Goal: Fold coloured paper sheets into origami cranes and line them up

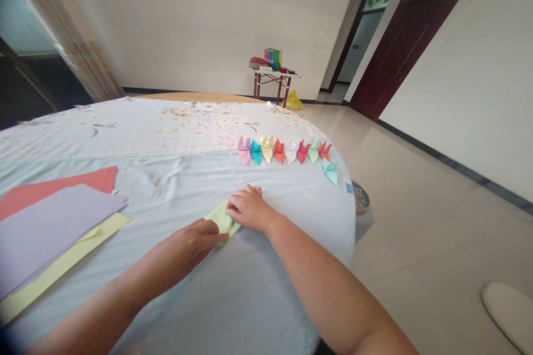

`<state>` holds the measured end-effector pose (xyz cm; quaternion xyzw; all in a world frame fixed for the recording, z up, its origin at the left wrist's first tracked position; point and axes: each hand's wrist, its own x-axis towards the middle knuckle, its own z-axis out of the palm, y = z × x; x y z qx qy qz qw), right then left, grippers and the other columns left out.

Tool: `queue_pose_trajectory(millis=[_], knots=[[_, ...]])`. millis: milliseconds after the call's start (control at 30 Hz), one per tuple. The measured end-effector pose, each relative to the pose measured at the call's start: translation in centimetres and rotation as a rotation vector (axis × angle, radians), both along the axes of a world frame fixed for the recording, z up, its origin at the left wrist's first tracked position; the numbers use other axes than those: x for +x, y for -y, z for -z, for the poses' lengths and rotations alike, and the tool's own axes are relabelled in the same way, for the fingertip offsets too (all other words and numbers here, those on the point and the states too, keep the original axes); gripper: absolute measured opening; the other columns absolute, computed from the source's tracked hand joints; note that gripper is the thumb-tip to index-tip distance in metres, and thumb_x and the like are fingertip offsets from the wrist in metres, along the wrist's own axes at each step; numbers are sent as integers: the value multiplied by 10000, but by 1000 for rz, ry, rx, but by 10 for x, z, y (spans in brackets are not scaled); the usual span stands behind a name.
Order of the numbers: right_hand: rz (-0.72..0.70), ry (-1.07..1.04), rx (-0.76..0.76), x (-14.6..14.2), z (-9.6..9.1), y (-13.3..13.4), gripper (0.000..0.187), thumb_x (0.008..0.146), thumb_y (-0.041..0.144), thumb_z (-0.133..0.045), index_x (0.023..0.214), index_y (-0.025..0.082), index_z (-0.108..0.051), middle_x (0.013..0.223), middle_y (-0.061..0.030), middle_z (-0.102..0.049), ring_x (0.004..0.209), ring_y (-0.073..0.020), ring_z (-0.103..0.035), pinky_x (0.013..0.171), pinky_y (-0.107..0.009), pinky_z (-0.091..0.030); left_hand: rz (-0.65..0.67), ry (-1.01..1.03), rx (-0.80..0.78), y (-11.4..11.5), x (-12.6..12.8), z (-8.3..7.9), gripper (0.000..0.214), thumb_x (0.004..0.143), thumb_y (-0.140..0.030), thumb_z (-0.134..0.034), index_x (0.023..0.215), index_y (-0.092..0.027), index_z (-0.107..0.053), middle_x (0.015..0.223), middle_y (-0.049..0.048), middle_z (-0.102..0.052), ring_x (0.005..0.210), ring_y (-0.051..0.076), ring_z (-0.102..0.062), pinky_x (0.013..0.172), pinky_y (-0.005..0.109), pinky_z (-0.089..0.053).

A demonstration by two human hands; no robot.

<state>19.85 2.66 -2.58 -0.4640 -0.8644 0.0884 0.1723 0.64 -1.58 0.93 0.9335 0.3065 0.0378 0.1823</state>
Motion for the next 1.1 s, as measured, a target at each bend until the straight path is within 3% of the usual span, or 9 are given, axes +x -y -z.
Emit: queue_pose_trajectory(millis=[400,767,933,1100], knots=[[8,-6,-12,-1,-2,1,135,831,309,-517,796,193,-578,818,-12,-597,872,-173,-445,778,-316,-255,16,-33,55,-1,-1,10,256,848,-123,-360,906,-245,-577,852,14,-494,795,138,-470,710,231,-389],[19,0,-4,0,4,-1,125,823,310,-525,796,198,-575,827,-10,-595,881,-176,-437,775,-318,-247,27,32,-62,0,-8,-9,391,692,-18,-395,877,-257,-643,1001,17,-571,942,155,-523,851,264,-396],[21,1,-1,0,4,0,130,828,311,-519,802,196,-574,832,-15,-597,886,-177,-438,774,-319,-246,-47,55,-85,2,-8,-11,342,717,-70,-387,910,-243,-610,900,18,-594,893,163,-543,837,287,-414],[24,1,8,-1,4,0,130,824,310,-523,800,194,-573,824,-13,-591,881,-176,-436,774,-320,-244,-35,5,-21,7,-4,-10,356,724,-112,-411,1016,-259,-552,927,36,-550,890,189,-523,838,335,-414]])
